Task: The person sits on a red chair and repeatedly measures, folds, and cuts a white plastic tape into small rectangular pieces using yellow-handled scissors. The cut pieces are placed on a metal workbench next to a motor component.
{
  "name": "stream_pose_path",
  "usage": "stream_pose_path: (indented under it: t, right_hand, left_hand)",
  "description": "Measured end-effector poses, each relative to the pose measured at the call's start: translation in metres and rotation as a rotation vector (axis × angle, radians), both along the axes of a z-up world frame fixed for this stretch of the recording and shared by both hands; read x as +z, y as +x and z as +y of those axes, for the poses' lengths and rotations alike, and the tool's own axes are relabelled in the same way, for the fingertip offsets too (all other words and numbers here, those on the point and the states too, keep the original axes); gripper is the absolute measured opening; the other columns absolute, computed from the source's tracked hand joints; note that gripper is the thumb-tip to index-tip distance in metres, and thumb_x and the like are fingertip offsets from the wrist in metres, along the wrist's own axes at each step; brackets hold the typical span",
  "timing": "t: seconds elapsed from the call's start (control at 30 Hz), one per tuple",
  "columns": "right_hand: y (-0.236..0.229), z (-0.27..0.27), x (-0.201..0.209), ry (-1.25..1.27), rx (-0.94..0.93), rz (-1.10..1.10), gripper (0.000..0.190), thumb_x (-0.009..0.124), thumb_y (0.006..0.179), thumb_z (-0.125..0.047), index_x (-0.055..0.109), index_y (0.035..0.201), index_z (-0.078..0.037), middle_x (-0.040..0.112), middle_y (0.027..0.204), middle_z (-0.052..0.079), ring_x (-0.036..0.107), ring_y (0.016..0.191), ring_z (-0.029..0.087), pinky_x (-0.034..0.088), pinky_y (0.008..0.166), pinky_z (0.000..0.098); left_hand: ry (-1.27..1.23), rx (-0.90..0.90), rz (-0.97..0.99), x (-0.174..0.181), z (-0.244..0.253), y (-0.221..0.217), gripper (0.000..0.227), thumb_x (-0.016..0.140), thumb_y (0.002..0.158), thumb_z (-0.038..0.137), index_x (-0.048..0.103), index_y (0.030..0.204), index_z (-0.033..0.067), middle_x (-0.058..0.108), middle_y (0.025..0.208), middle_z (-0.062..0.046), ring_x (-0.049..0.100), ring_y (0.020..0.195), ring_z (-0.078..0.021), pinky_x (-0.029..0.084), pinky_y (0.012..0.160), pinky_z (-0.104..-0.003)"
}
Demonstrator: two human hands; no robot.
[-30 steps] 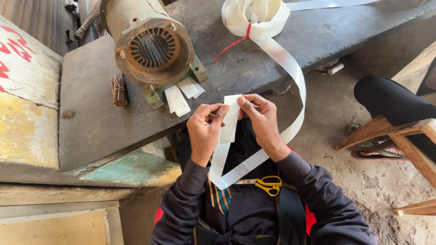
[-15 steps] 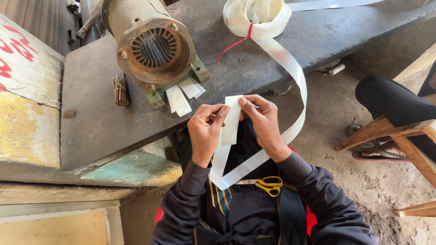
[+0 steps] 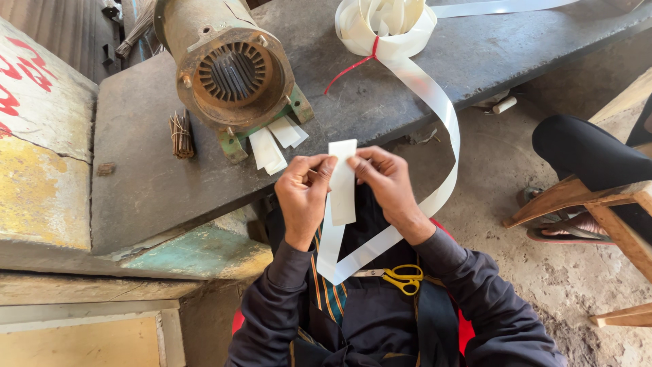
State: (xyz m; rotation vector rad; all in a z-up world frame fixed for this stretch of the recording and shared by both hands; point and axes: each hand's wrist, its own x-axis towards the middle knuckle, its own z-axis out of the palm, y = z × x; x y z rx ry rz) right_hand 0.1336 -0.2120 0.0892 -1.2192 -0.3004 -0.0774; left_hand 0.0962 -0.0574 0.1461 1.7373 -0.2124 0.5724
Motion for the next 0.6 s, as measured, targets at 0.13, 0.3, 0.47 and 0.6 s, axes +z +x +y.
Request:
stream_pose_path:
  t: [0.13,0.3,0.47,0.6]
  right_hand:
    - [-0.004,0.014,-0.012,0.043,0.212,0.104,0.024,0.073,0.096,-0.021,0.076,0.108,0.0,0.074,0.088,0.0,0.062,0.077,0.006,0.051,0.071,0.0231]
    - [-0.011,0.028,-0.022,0.025,0.38,0.165,0.023,0.074,0.096,-0.021,0.076,0.104,0.0,0.072,0.089,-0.001,0.062,0.082,0.006,0.05,0.075,0.0237]
    - [-0.014,0.032,-0.026,0.053,0.42,0.211,0.02,0.075,0.096,-0.02,0.074,0.103,-0.001,0.072,0.091,-0.001,0.063,0.085,0.006,0.051,0.079,0.0235]
    - [-0.017,0.036,-0.03,0.068,0.422,0.246,0.02,0.076,0.095,-0.019,0.074,0.103,-0.001,0.072,0.091,0.001,0.064,0.084,0.007,0.051,0.078,0.024]
  left_hand:
    - [0.003,0.097,-0.047,0.004,0.009,0.003,0.016,0.077,0.096,0.019,0.077,0.097,0.0027,0.066,0.075,0.003,0.05,0.054,-0.0016,0.037,0.048,-0.02]
    - [0.05,0.227,-0.193,0.011,0.024,0.005,0.015,0.077,0.099,0.017,0.075,0.099,0.0017,0.057,0.076,0.005,0.038,0.061,-0.0014,0.031,0.053,-0.022]
    - [-0.005,0.311,-0.224,0.012,0.035,0.003,0.017,0.077,0.1,0.017,0.074,0.099,0.0004,0.051,0.072,0.007,0.036,0.062,-0.0007,0.028,0.054,-0.022]
    - [-0.099,0.294,-0.206,0.009,0.039,-0.002,0.017,0.075,0.101,0.017,0.073,0.1,0.0008,0.052,0.07,0.007,0.037,0.059,-0.0001,0.028,0.052,-0.02]
